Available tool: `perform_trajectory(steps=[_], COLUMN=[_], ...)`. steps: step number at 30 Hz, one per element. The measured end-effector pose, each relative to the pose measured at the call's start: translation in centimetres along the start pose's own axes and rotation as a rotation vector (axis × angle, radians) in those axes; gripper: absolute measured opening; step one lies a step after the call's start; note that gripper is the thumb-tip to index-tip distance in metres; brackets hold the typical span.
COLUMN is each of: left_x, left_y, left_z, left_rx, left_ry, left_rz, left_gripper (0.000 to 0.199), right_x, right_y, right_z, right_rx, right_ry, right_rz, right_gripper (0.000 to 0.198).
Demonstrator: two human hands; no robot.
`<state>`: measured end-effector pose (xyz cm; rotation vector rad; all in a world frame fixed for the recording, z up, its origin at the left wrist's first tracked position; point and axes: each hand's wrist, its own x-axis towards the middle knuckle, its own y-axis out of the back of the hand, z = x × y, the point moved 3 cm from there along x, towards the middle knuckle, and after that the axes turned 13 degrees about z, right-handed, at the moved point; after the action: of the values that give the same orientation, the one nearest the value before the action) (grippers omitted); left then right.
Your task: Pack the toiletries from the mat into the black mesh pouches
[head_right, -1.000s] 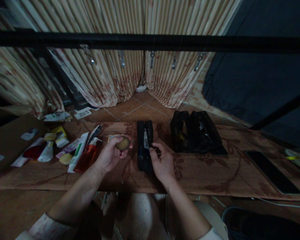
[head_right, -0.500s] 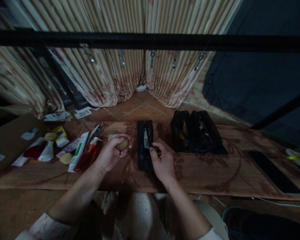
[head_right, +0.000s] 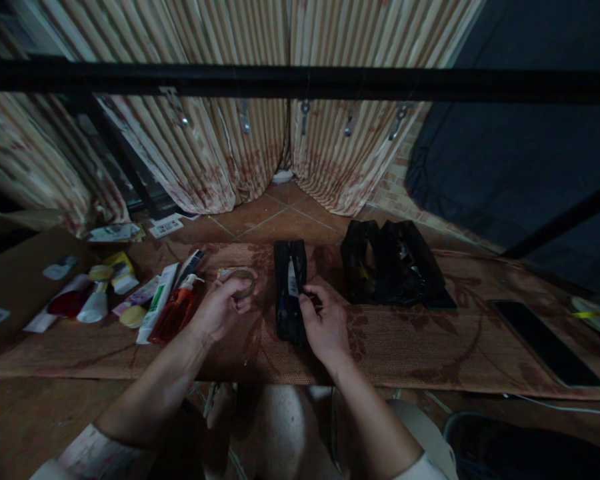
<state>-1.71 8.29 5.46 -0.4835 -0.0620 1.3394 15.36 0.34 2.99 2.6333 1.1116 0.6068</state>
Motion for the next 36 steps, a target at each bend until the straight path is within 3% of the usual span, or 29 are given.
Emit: perform_trajectory(steps=[17,36], left_x=[0.18,-0.3], left_y=[0.03,-0.36], left_z=[-0.53,-0.16], left_rx=[0.022,-0.002], left_ry=[-0.021,-0.027], left_rz=[0.011,0.029], left_gripper=[0.038,0.041], right_x=[0.09,0.1], right_y=[-0.04,-0.08], right_z=[0.0,0.0], right_rx=[-0.009,-0.014], right_ry=[0.004,0.0], right_rz=[-0.002,-0.011], right_gripper=[0.03,0.031])
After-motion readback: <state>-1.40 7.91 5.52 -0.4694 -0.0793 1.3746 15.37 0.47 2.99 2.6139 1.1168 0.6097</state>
